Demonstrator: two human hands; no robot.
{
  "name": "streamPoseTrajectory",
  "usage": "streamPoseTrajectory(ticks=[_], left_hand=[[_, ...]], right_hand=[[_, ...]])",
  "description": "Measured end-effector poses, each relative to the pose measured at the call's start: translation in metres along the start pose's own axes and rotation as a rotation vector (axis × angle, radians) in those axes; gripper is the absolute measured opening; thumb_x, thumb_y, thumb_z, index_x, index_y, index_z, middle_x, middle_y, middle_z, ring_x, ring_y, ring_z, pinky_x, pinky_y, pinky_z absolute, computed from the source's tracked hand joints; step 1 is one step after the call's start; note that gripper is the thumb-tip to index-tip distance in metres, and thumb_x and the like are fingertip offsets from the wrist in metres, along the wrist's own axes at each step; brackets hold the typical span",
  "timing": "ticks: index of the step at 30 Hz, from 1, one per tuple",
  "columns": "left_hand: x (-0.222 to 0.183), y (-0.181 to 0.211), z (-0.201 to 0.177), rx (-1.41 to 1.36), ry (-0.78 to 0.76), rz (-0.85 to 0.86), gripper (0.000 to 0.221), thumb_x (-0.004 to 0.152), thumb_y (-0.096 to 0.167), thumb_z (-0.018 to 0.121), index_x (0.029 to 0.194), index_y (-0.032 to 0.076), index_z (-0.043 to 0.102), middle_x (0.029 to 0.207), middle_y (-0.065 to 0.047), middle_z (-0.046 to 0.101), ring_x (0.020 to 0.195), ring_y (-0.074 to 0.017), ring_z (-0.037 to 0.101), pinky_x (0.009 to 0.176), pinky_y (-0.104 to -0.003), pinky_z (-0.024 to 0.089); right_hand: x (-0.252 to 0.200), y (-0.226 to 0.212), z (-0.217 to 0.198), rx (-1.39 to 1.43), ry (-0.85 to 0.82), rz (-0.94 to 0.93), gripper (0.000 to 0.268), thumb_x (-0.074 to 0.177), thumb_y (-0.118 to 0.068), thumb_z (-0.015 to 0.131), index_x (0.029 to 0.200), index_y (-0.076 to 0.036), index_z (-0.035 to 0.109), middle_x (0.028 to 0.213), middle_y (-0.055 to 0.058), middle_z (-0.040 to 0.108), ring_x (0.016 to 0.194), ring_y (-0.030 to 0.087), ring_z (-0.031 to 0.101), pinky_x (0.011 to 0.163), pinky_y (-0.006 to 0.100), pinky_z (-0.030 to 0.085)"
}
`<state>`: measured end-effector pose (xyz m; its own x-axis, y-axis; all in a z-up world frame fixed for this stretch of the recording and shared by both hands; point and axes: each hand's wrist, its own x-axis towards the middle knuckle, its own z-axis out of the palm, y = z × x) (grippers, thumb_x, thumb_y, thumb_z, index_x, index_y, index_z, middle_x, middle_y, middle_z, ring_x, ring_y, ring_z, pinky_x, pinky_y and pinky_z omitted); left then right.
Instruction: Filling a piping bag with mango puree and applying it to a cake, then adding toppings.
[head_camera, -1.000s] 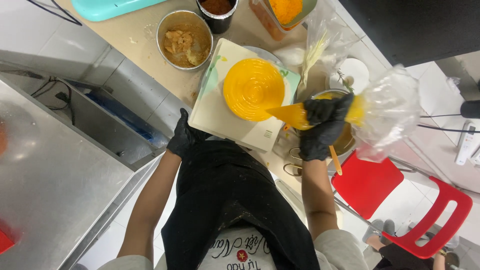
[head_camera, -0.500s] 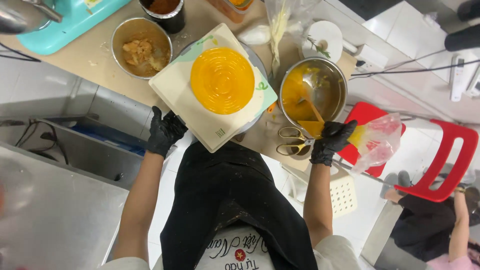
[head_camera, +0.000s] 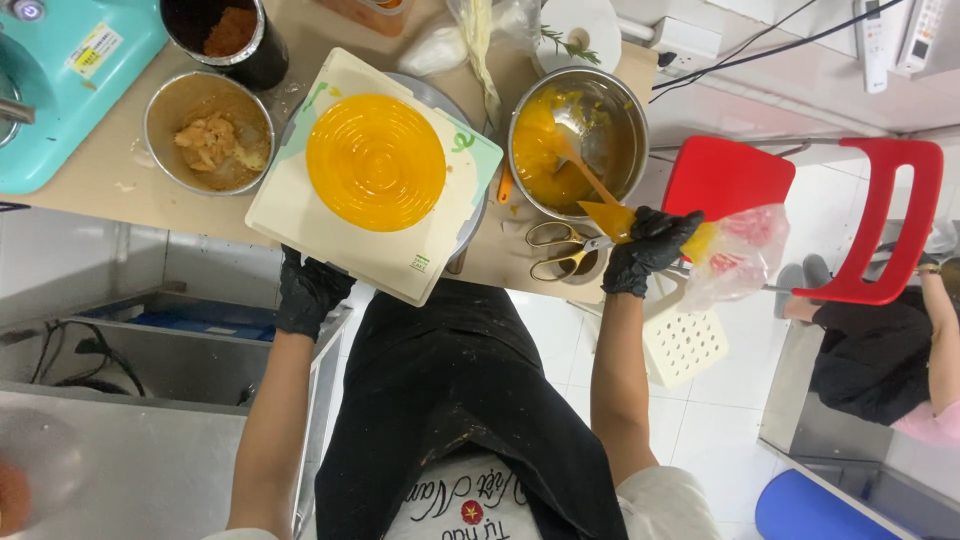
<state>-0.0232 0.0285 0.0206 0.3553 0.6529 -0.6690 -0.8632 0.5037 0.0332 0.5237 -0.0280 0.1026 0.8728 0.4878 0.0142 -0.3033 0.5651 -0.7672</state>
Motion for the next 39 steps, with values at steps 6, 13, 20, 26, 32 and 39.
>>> streamPoseTrajectory(ticks=[6, 13, 20, 26, 32, 39], left_hand=[[-0.005, -0.004, 0.003, 0.023, 0.005, -0.005, 0.081, 0.093, 0.061, 0.065, 0.153, 0.010, 0.049, 0.148, -0.014, 0.058, 0.134, -0.0344, 0.058, 0.113, -0.054, 0.048], [0.003, 0.000, -0.011, 0.049, 0.107, 0.039, 0.090, 0.089, 0.070, 0.062, 0.149, 0.005, 0.050, 0.144, -0.018, 0.060, 0.130, -0.0372, 0.059, 0.110, -0.055, 0.050], [0.015, 0.009, -0.074, -0.064, -0.141, 0.039, 0.095, 0.098, 0.076, 0.059, 0.150, -0.003, 0.048, 0.138, -0.024, 0.060, 0.123, -0.0397, 0.057, 0.113, -0.059, 0.045], [-0.023, -0.021, -0.025, 0.069, 0.044, 0.214, 0.099, 0.089, 0.076, 0.051, 0.150, -0.002, 0.044, 0.148, -0.020, 0.055, 0.139, -0.0382, 0.051, 0.120, -0.059, 0.035], [-0.029, -0.047, -0.056, -0.007, 0.004, 0.282, 0.098, 0.091, 0.076, 0.052, 0.151, 0.000, 0.042, 0.151, -0.021, 0.050, 0.138, -0.0375, 0.051, 0.118, -0.057, 0.036], [-0.041, -0.073, -0.088, -0.402, -0.108, 0.333, 0.095, 0.109, 0.071, 0.052, 0.155, -0.011, 0.040, 0.152, -0.035, 0.051, 0.138, -0.0445, 0.052, 0.112, -0.053, 0.045]], right_hand=[[-0.010, 0.022, -0.018, -0.310, -0.019, 0.035, 0.052, 0.105, -0.040, 0.064, 0.063, -0.012, 0.050, 0.053, 0.005, 0.047, 0.049, 0.018, 0.046, 0.052, 0.033, 0.037], [-0.006, -0.019, 0.022, -0.548, -0.253, 0.271, 0.035, 0.105, -0.039, 0.063, 0.077, -0.021, 0.056, 0.058, -0.001, 0.049, 0.051, 0.013, 0.046, 0.053, 0.031, 0.039], [0.085, -0.082, 0.034, 0.355, -0.199, 0.484, 0.036, 0.102, -0.039, 0.068, 0.078, -0.013, 0.060, 0.073, 0.006, 0.064, 0.079, 0.028, 0.067, 0.104, 0.057, 0.056], [0.157, -0.035, 0.059, 0.289, -0.218, 0.732, 0.039, 0.095, -0.036, 0.072, 0.123, -0.011, 0.059, 0.126, 0.012, 0.069, 0.117, 0.031, 0.067, 0.100, 0.056, 0.054], [0.269, 0.085, 0.047, -0.112, -0.123, 0.813, 0.036, 0.101, -0.033, 0.072, 0.122, -0.006, 0.062, 0.118, 0.018, 0.071, 0.106, 0.034, 0.068, 0.093, 0.048, 0.062], [0.270, 0.152, 0.092, -1.271, -0.739, 0.419, 0.050, 0.087, -0.041, 0.072, 0.125, -0.009, 0.063, 0.105, 0.013, 0.072, 0.094, 0.034, 0.069, 0.081, 0.043, 0.056]])
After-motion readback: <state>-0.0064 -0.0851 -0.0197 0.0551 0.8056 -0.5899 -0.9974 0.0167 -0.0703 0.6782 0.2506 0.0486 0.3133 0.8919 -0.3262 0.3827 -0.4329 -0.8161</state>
